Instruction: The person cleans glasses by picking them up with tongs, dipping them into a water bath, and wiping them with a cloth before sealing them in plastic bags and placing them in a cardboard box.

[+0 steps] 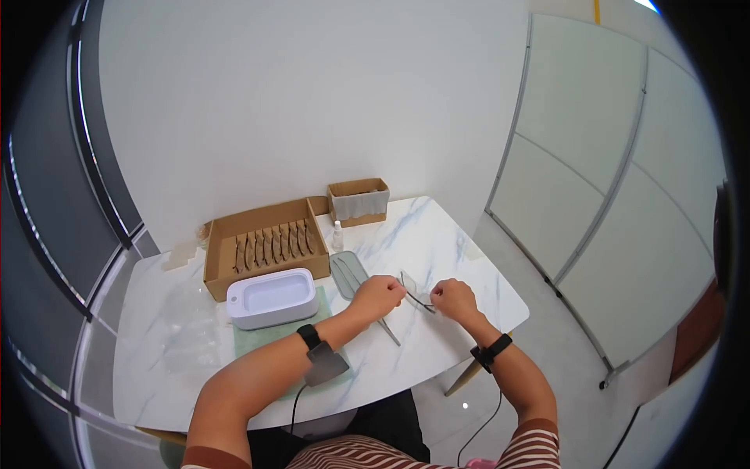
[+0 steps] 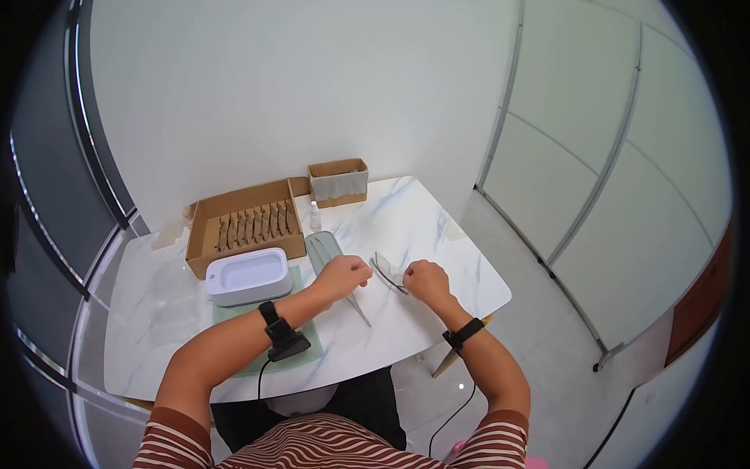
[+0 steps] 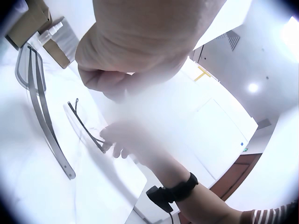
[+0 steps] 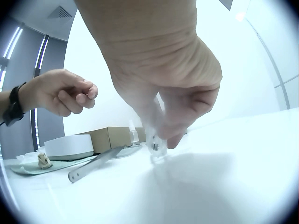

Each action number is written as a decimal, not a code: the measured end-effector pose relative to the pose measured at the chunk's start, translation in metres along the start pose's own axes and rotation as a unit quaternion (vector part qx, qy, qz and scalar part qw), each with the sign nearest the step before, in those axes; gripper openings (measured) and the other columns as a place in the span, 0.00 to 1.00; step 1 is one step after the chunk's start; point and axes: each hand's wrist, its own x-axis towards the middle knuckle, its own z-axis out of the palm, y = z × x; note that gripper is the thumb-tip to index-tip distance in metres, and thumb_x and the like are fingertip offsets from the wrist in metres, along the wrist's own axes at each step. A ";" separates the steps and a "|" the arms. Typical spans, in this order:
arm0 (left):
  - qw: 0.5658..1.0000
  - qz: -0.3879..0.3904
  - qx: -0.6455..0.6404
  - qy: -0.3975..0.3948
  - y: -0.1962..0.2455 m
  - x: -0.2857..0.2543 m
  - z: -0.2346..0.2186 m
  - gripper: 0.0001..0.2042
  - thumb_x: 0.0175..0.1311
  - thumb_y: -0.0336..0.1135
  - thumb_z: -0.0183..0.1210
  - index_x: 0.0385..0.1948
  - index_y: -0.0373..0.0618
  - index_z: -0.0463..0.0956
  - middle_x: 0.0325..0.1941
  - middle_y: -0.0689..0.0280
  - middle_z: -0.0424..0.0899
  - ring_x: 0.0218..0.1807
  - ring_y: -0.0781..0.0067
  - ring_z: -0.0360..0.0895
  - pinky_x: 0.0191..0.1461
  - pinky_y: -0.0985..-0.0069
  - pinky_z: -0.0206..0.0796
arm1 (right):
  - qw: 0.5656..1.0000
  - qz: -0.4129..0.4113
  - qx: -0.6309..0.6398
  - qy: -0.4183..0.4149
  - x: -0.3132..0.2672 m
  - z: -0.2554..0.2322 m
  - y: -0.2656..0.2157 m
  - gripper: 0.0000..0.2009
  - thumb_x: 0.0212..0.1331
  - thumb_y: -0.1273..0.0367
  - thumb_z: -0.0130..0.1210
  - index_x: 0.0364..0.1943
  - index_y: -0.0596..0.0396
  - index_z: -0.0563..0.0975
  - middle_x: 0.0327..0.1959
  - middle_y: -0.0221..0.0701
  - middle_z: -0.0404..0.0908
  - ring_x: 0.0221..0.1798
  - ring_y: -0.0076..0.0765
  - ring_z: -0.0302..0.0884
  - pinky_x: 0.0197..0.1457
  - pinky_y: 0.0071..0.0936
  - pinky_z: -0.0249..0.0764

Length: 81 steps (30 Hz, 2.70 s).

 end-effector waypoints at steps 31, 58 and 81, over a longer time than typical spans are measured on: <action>0.769 0.083 -0.437 0.459 -0.056 -0.158 -0.232 0.15 0.77 0.51 0.55 0.38 0.50 0.74 0.32 0.70 0.80 0.32 0.81 0.77 0.30 0.80 0.72 | 0.794 -0.271 0.544 -0.015 0.008 0.053 -0.304 0.08 0.67 0.67 0.61 0.43 0.57 0.81 0.31 0.22 0.80 0.31 0.15 0.76 0.28 0.15 0.71; 0.776 0.063 -0.430 0.457 -0.065 -0.118 -0.214 0.16 0.75 0.50 0.57 0.42 0.45 0.75 0.35 0.68 0.82 0.33 0.81 0.79 0.35 0.80 0.78 | 0.759 -0.192 0.608 -0.132 0.026 0.076 -0.297 0.11 0.67 0.71 0.61 0.49 0.63 0.84 0.35 0.32 0.88 0.30 0.22 0.81 0.28 0.17 0.75; 0.783 0.103 -0.414 0.452 -0.059 -0.126 -0.223 0.14 0.78 0.47 0.52 0.41 0.45 0.75 0.34 0.67 0.83 0.32 0.78 0.81 0.33 0.79 0.78 | 0.805 -0.312 0.502 0.052 0.031 0.073 -0.299 0.05 0.61 0.77 0.64 0.39 0.62 0.84 0.38 0.28 0.80 0.29 0.16 0.75 0.27 0.15 0.70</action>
